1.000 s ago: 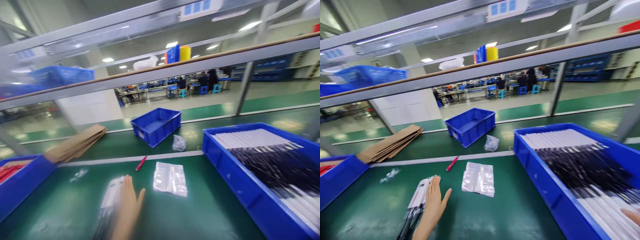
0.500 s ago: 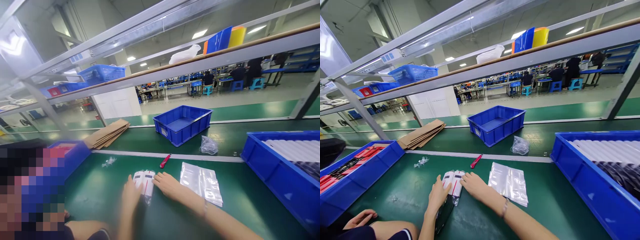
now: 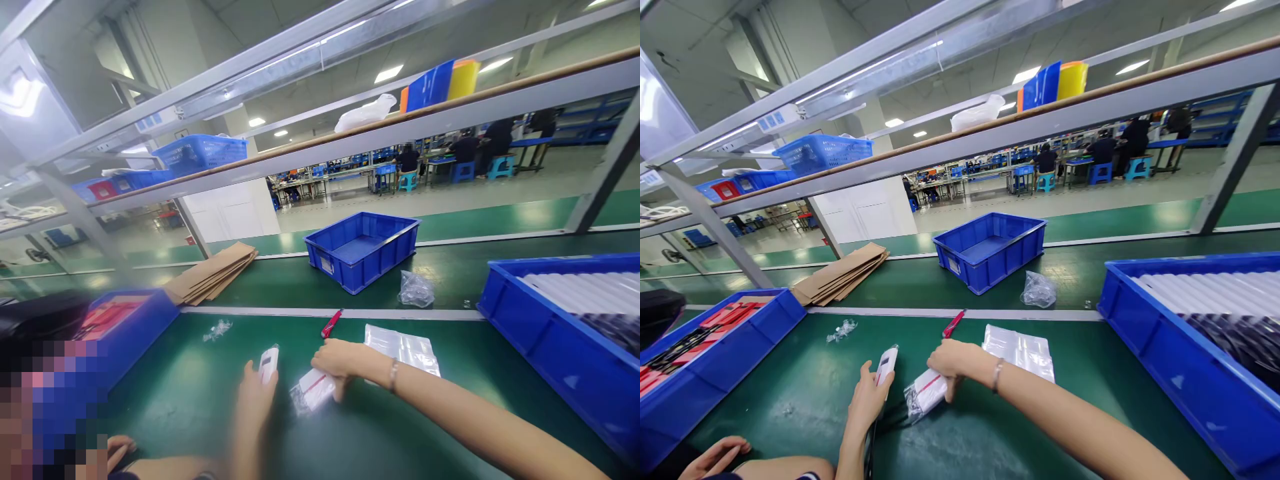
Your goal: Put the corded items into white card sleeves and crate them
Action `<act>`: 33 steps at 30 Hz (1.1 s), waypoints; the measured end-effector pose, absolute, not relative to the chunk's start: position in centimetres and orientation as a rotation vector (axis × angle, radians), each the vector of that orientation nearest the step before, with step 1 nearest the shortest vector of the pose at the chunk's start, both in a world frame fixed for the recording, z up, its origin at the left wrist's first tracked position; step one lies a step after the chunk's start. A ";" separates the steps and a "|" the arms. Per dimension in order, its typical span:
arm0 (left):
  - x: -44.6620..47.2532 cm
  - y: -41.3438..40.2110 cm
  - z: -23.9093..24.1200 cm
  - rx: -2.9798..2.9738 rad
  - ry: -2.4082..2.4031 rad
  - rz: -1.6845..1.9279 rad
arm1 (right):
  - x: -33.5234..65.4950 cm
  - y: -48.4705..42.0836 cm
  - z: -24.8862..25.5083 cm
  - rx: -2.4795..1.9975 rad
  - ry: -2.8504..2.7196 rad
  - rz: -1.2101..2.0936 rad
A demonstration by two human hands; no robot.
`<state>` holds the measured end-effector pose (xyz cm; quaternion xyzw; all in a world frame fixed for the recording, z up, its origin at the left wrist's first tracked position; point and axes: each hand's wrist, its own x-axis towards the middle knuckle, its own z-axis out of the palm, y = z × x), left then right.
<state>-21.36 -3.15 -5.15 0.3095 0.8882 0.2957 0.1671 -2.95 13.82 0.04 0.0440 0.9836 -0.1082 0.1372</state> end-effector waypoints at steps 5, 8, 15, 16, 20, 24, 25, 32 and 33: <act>-21.2 -3.3 -4.9 0.846 2.280 1.075 | 10.6 13.7 3.3 0.483 2.715 -1.238; -19.4 -2.0 -4.6 0.864 2.100 1.234 | 17.8 11.3 4.0 0.616 2.444 -1.901; -8.5 3.9 0.1 0.596 1.582 1.252 | 29.2 3.4 5.4 0.968 2.010 -2.723; -6.7 4.4 0.8 0.562 1.529 1.216 | 30.6 2.5 5.9 1.033 1.996 -2.775; -0.3 5.4 2.3 0.587 1.307 1.123 | 36.0 -0.1 8.2 1.319 2.024 -2.874; 4.9 6.4 2.1 0.557 1.136 1.057 | 41.2 -1.5 10.2 1.649 2.245 -2.682; 6.0 6.7 2.0 0.548 1.102 1.045 | 42.3 -1.7 10.6 1.723 2.287 -2.628; 8.9 8.4 1.2 0.533 1.096 0.933 | 48.4 -1.8 12.4 2.059 2.371 -2.479; 8.8 8.7 1.1 0.527 1.108 0.916 | 49.2 -1.6 12.5 2.090 2.370 -2.467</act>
